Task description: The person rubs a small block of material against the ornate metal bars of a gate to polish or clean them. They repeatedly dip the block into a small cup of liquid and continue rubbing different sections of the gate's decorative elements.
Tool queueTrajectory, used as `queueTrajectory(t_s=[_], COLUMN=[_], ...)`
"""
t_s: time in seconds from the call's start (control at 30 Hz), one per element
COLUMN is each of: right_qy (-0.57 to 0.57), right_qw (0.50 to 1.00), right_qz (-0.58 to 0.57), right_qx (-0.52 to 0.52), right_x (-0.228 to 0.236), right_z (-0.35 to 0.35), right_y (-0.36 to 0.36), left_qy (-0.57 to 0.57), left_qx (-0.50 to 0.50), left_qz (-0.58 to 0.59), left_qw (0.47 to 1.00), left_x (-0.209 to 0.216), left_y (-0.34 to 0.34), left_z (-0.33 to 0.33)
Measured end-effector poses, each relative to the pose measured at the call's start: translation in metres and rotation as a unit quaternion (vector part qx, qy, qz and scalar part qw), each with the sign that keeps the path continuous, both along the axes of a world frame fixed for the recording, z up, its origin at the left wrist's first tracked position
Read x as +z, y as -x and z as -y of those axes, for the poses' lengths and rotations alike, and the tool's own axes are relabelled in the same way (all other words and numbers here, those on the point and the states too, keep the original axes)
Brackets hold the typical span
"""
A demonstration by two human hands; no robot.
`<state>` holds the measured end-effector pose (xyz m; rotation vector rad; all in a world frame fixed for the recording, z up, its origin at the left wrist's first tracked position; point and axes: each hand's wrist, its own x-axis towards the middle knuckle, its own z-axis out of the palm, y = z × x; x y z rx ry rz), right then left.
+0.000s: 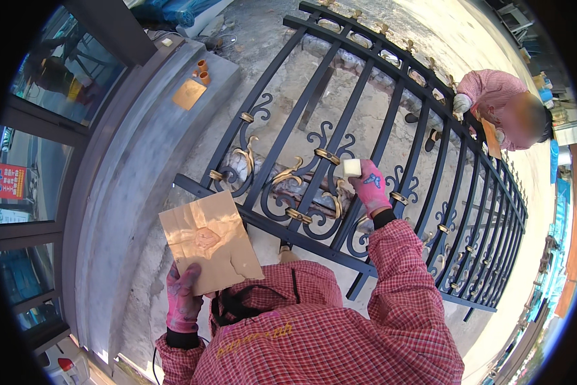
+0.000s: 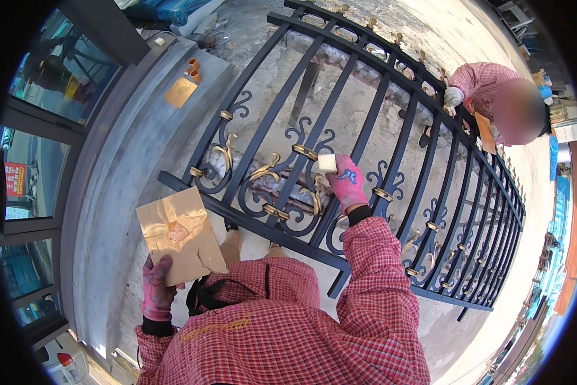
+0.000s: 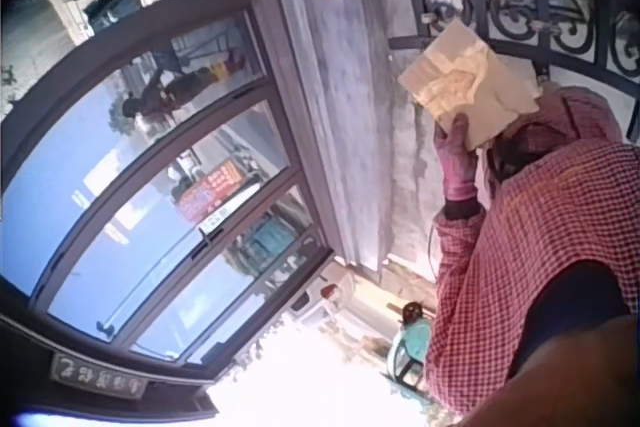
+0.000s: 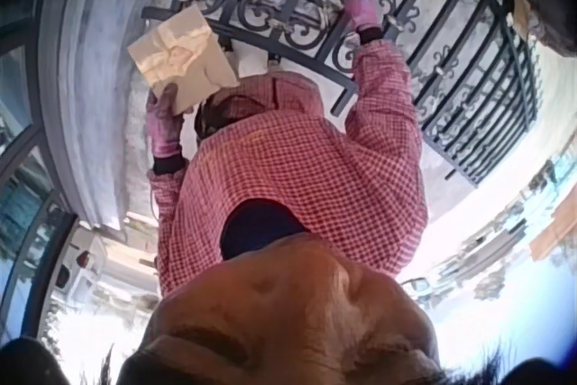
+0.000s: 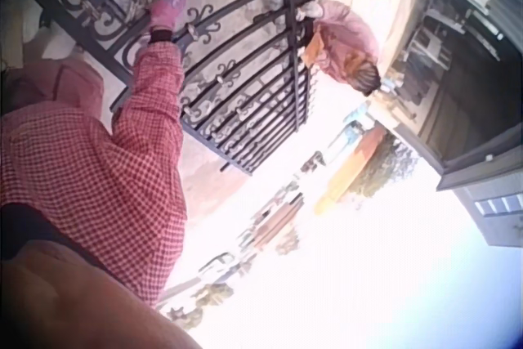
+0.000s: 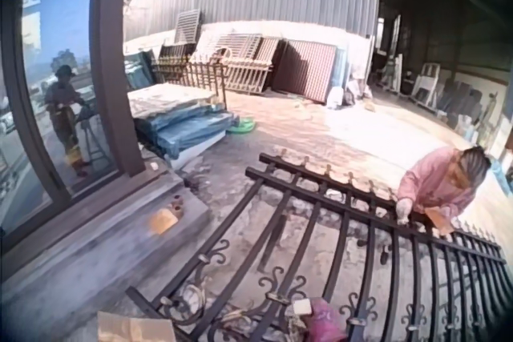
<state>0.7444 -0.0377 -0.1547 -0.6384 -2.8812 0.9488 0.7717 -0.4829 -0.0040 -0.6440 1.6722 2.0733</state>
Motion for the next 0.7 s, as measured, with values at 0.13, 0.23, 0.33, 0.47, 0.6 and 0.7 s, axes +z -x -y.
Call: queueTrajectory(t_s=[0.13,0.23,0.33,0.47,0.6,0.7], right_qy=[-0.046,-0.043,-0.012,0.045,-0.019,0.125], right_qw=[0.996,0.997,0.997,0.997,0.999,0.984], right_qz=[0.055,0.062,0.065,0.031,0.027,0.036], right_qx=[0.061,0.034,0.042,-0.059,0.023,-0.121], right_x=[0.019,0.019,0.020,0.003,0.000,0.014], right_z=[0.013,0.008,0.011,0.001,0.001,0.002], right_y=[0.007,0.009,0.007,0.005,0.001,0.001], left_qy=[0.003,-0.010,-0.007,-0.008,-0.018,0.000], left_qx=[0.012,0.010,0.002,-0.001,0.002,0.011], left_qz=[-0.004,-0.010,-0.010,-0.002,-0.011,-0.014], left_qw=[1.000,1.000,1.000,1.000,1.000,1.000], left_x=[-0.003,0.006,0.009,0.009,0.005,0.005], left_y=[0.001,0.007,0.009,0.012,0.011,0.012], left_z=[0.005,0.001,0.001,-0.001,0.000,-0.003])
